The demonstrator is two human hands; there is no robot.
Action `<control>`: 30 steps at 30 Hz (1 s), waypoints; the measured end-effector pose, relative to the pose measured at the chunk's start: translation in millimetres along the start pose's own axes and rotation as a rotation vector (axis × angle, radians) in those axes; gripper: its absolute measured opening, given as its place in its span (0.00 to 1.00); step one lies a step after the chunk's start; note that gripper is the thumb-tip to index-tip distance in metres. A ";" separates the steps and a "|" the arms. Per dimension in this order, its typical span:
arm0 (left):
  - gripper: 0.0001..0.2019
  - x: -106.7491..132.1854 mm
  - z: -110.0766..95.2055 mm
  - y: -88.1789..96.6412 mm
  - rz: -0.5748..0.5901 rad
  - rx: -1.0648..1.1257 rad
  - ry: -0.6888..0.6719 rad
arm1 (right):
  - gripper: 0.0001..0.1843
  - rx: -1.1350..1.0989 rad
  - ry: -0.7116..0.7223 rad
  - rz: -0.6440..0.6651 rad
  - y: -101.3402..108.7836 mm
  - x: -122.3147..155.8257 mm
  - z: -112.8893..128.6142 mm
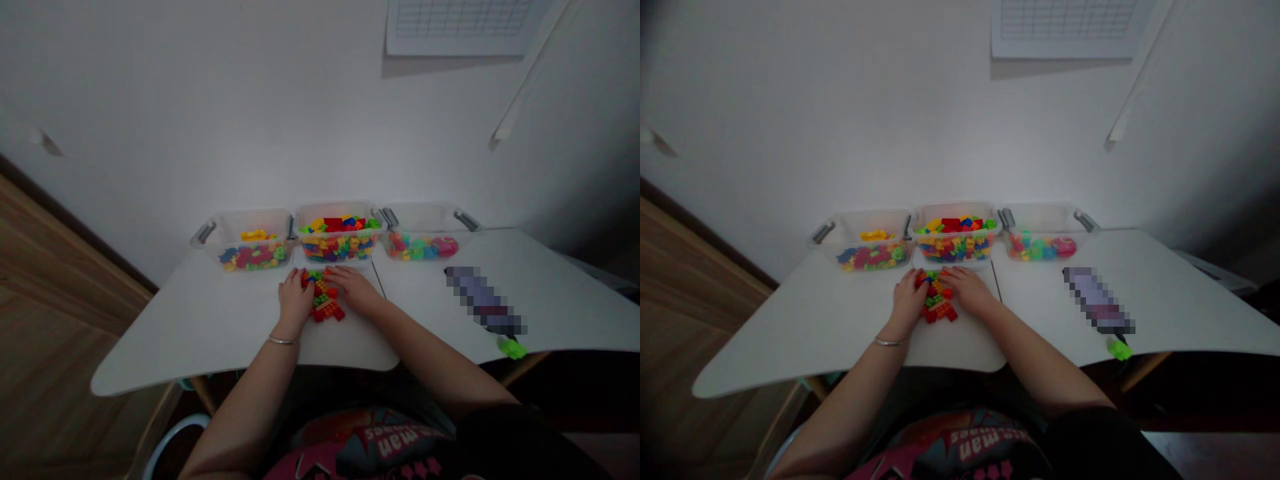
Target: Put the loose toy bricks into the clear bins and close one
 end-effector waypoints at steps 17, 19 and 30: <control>0.22 -1.2 0.6 -1.0 0.002 -0.004 0.002 | 0.18 0.146 -0.173 -0.067 0.9 3.2 -3.6; 0.23 -0.9 0.5 -0.7 0.008 -0.005 0.006 | 0.16 0.100 -0.222 -0.084 4.0 7.0 -8.7; 0.22 -0.7 0.0 0.7 0.008 0.003 0.002 | 0.17 0.102 -0.300 -0.043 15.6 23.8 -21.6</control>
Point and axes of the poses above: each hand's wrist, its own x-axis away from the middle knuckle, its own y-axis out of the back of the hand, z = x × y, the point moved 3 cm from there along -x, towards the middle knuckle, and after that the axes turned 2 degrees about -z, right-handed, at the moved point
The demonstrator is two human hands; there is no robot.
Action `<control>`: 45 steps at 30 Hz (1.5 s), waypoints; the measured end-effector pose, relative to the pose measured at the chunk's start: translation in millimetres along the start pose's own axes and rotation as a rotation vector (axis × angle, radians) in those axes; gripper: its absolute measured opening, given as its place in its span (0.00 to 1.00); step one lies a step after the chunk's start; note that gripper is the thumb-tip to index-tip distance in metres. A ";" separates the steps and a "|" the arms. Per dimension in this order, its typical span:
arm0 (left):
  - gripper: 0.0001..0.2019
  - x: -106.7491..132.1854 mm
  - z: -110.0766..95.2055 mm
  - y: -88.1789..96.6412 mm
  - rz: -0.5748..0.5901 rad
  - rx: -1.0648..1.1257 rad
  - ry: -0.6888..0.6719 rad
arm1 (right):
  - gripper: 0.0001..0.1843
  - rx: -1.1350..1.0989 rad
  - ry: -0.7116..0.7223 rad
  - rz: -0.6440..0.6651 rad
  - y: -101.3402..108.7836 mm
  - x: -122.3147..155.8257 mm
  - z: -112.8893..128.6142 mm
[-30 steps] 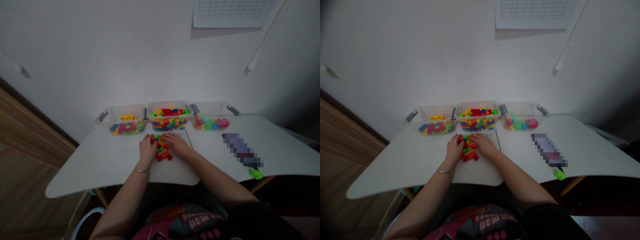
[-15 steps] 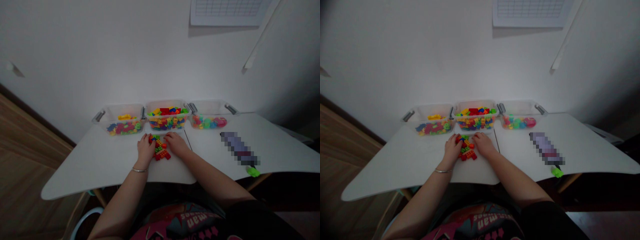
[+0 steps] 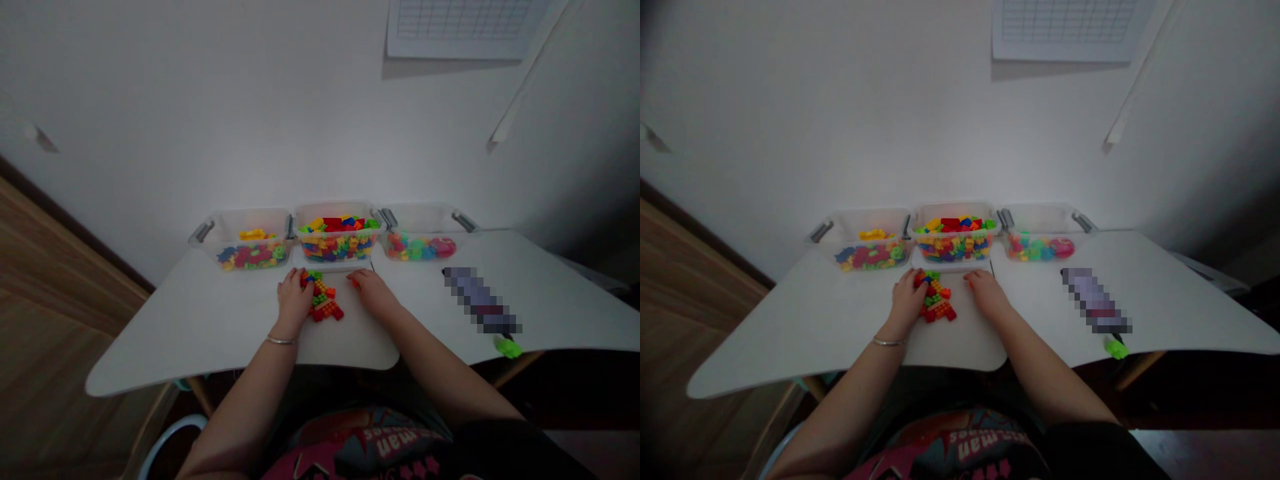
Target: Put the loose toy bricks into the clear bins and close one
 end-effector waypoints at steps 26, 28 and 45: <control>0.23 0.4 -1.2 3.1 0.022 -0.014 -0.008 | 0.02 -0.129 -0.110 -0.437 105.6 -149.5 -39.2; 0.23 0.3 -0.7 2.5 0.022 -0.016 -0.008 | 0.03 -0.115 -0.081 -0.457 104.2 -150.8 -40.7; 0.22 0.3 0.9 -0.5 -0.016 0.008 -0.019 | 0.10 -0.379 0.400 -0.023 42.9 -8.3 66.2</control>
Point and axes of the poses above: each hand's wrist, its own x-axis away from the middle knuckle, its own y-axis out of the back of the hand, z = x × y, the point moved 3 cm from there along -x, towards the middle knuckle, and after that the axes turned 2 degrees about -z, right-handed, at the moved point
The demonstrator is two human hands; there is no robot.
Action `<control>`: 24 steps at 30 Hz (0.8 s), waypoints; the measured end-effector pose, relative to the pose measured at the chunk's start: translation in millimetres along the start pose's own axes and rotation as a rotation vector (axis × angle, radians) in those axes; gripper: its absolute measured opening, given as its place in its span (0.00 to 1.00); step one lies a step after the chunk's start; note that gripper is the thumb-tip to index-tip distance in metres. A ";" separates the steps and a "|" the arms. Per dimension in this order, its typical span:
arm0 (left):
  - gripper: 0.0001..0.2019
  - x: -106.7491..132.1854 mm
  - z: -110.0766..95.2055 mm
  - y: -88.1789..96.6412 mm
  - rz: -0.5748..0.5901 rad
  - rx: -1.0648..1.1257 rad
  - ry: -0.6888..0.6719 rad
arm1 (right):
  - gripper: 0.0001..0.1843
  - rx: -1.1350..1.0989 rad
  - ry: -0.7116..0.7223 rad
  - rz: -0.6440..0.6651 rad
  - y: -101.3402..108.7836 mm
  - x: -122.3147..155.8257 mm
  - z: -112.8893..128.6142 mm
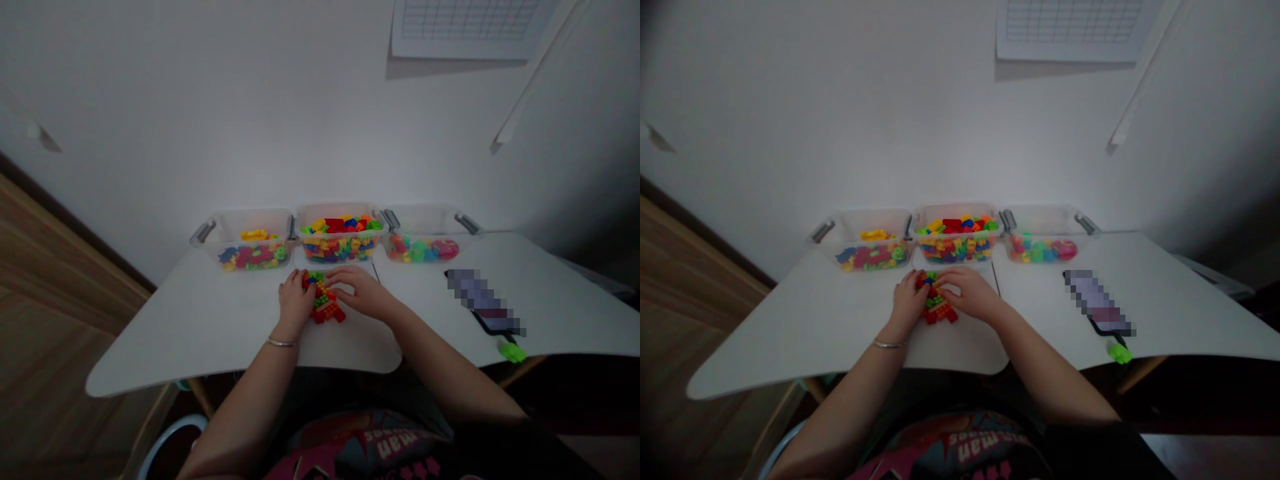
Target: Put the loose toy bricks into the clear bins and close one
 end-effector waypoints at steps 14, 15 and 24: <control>0.23 -0.7 -1.0 1.2 0.027 0.011 0.008 | 0.14 0.162 -0.236 0.062 -33.3 37.3 -38.6; 0.23 -0.7 -0.9 1.3 0.028 0.012 0.008 | 0.14 0.185 -0.268 0.045 -31.7 37.9 -39.8; 0.22 -0.2 -0.7 1.8 0.028 0.007 0.015 | 0.15 0.255 -0.370 0.068 -23.3 39.3 -28.1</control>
Point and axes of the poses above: each hand's wrist, its own x-axis away from the middle knuckle, its own y-axis out of the back of the hand, z = x × y, the point moved 3 cm from there along -x, towards the middle knuckle, and after that the axes turned 2 degrees about -z, right-handed, at the moved point
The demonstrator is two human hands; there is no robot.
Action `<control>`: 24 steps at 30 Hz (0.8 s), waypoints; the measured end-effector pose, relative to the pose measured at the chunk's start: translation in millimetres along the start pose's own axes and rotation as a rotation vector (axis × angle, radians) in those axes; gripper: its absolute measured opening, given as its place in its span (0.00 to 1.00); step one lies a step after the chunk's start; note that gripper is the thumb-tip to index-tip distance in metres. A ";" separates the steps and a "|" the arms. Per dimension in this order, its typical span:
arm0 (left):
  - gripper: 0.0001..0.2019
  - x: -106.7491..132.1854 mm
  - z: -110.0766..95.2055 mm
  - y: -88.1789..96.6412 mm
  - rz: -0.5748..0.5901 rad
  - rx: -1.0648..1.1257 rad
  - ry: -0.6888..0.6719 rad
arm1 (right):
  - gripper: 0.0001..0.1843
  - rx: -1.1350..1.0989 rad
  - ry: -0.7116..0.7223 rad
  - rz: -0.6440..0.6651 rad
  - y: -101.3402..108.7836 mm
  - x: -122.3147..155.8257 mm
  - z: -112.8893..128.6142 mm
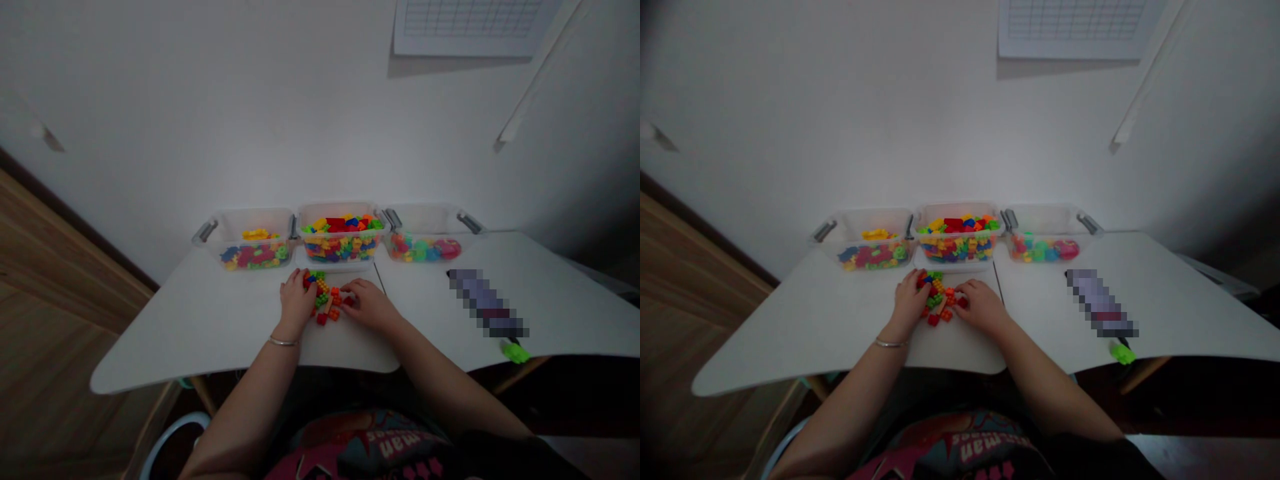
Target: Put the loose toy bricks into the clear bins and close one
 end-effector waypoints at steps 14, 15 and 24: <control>0.22 0.4 0.4 0.4 -0.004 -0.002 -0.003 | 0.08 -0.257 -0.004 -0.311 57.1 -30.5 -4.5; 0.22 0.2 0.4 0.3 -0.003 -0.005 -0.007 | 0.08 -0.273 0.006 -0.360 67.2 -38.4 -3.6; 0.22 -0.3 1.0 -0.4 0.005 -0.002 0.006 | 0.07 -0.291 -0.098 -0.568 106.5 -131.5 1.7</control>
Point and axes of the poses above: each hand's wrist, its own x-axis away from the middle knuckle, its own y-axis out of the back of the hand, z = x × y, the point moved 3 cm from there along -x, towards the middle knuckle, and after that the axes turned 2 degrees about -z, right-handed, at the moved point
